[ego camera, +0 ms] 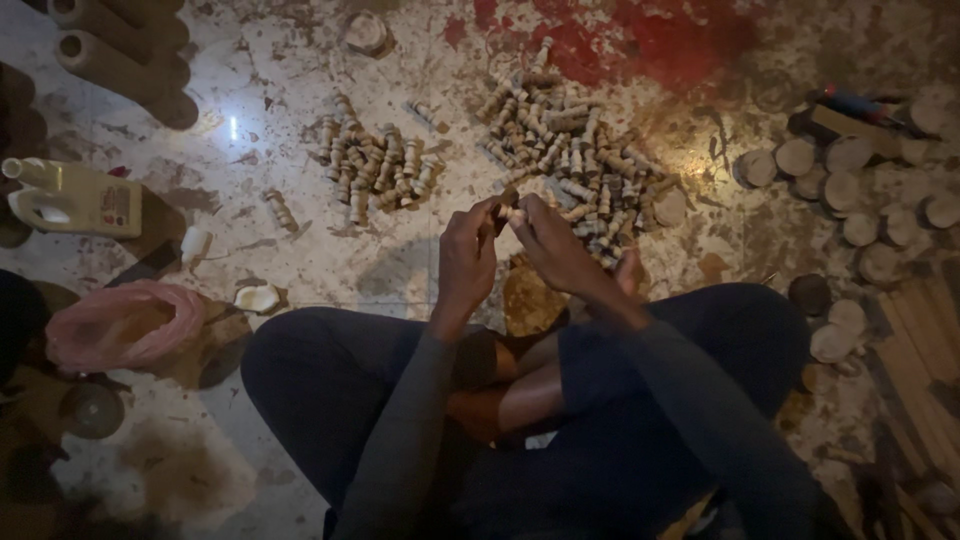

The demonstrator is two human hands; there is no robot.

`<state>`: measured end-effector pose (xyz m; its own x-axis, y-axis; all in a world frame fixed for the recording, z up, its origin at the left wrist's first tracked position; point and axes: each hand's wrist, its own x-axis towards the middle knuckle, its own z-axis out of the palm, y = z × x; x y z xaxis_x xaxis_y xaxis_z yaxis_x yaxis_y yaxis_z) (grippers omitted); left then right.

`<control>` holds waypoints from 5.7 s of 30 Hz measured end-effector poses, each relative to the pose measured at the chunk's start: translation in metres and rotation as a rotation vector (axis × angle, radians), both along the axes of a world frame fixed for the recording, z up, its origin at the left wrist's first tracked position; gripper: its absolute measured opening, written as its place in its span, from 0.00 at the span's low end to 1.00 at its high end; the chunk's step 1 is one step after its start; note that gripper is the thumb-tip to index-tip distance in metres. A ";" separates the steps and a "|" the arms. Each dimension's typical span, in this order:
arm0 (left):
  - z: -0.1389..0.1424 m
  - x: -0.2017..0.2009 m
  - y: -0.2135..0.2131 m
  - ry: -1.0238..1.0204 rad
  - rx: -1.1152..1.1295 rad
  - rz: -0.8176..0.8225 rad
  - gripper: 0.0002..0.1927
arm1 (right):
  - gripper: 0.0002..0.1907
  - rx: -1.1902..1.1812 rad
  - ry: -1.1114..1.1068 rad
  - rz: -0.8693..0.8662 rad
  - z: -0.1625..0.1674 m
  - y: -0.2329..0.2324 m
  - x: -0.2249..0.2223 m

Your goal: The person sits on the floor and repeatedly picks up small wooden pieces, rubs them together, and places them into a pile. The person handles the pieces one at a time, using both hands to manipulate and smooth the surfaces.

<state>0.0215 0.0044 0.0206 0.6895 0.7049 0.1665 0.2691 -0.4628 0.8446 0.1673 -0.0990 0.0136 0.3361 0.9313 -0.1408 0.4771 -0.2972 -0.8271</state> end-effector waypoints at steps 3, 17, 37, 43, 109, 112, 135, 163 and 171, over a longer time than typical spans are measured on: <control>-0.003 0.000 -0.001 0.000 0.041 0.010 0.17 | 0.14 0.166 -0.077 0.000 0.004 -0.001 -0.004; 0.015 -0.001 -0.008 -0.024 0.076 0.036 0.19 | 0.16 0.167 -0.114 -0.065 0.008 0.000 -0.008; 0.034 0.000 -0.020 -0.117 0.056 -0.043 0.28 | 0.15 0.011 -0.078 -0.215 -0.024 -0.005 0.004; 0.036 0.001 -0.021 -0.169 0.076 -0.054 0.28 | 0.16 0.111 -0.089 -0.201 -0.037 -0.003 -0.001; 0.042 0.001 -0.020 -0.124 0.221 -0.060 0.23 | 0.27 -0.119 0.066 -0.226 -0.075 -0.007 0.007; 0.043 0.002 -0.018 -0.049 0.229 -0.032 0.22 | 0.25 0.265 -0.012 -0.059 -0.077 -0.005 0.006; 0.053 -0.005 -0.007 -0.257 -0.360 0.059 0.17 | 0.15 0.262 0.266 -0.114 0.023 -0.001 0.006; 0.048 -0.007 -0.007 -0.137 0.044 -0.021 0.23 | 0.05 0.173 -0.292 -0.055 0.022 -0.001 -0.003; 0.049 -0.007 -0.010 -0.153 0.075 -0.035 0.19 | 0.07 0.285 -0.168 -0.024 0.023 -0.002 -0.007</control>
